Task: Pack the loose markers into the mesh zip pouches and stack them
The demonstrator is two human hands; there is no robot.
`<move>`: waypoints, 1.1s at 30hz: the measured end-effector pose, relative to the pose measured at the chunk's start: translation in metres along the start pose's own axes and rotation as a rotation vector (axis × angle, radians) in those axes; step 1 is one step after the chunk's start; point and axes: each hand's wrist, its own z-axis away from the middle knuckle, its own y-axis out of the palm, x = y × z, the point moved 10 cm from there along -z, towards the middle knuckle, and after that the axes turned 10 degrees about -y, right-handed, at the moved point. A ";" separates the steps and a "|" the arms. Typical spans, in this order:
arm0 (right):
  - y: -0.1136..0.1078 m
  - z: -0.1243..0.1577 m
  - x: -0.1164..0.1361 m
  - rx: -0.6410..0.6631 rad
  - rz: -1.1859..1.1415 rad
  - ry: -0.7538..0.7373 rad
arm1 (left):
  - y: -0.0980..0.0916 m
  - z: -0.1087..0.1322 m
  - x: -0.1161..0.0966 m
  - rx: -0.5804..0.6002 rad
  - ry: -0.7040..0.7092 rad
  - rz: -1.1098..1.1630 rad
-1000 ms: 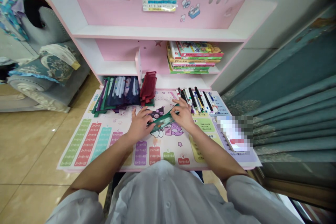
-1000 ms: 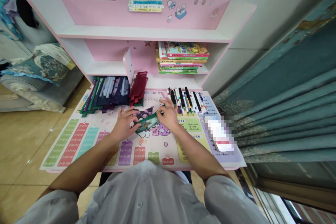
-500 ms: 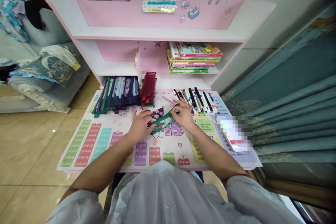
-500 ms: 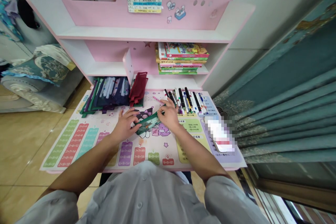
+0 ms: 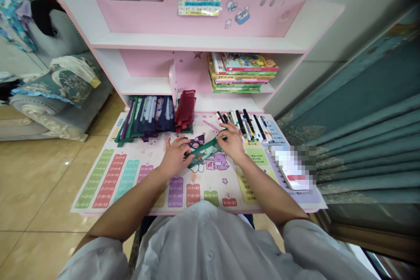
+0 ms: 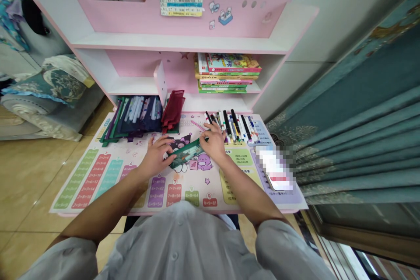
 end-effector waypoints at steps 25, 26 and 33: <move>-0.017 -0.005 -0.028 -0.137 0.041 0.091 | -0.002 0.001 0.000 -0.005 0.003 0.000; -0.018 -0.005 -0.028 -0.141 0.044 0.089 | -0.002 0.001 0.000 -0.006 0.006 -0.001; -0.029 -0.007 -0.036 -0.192 0.069 0.135 | -0.002 0.001 -0.001 -0.013 0.016 -0.008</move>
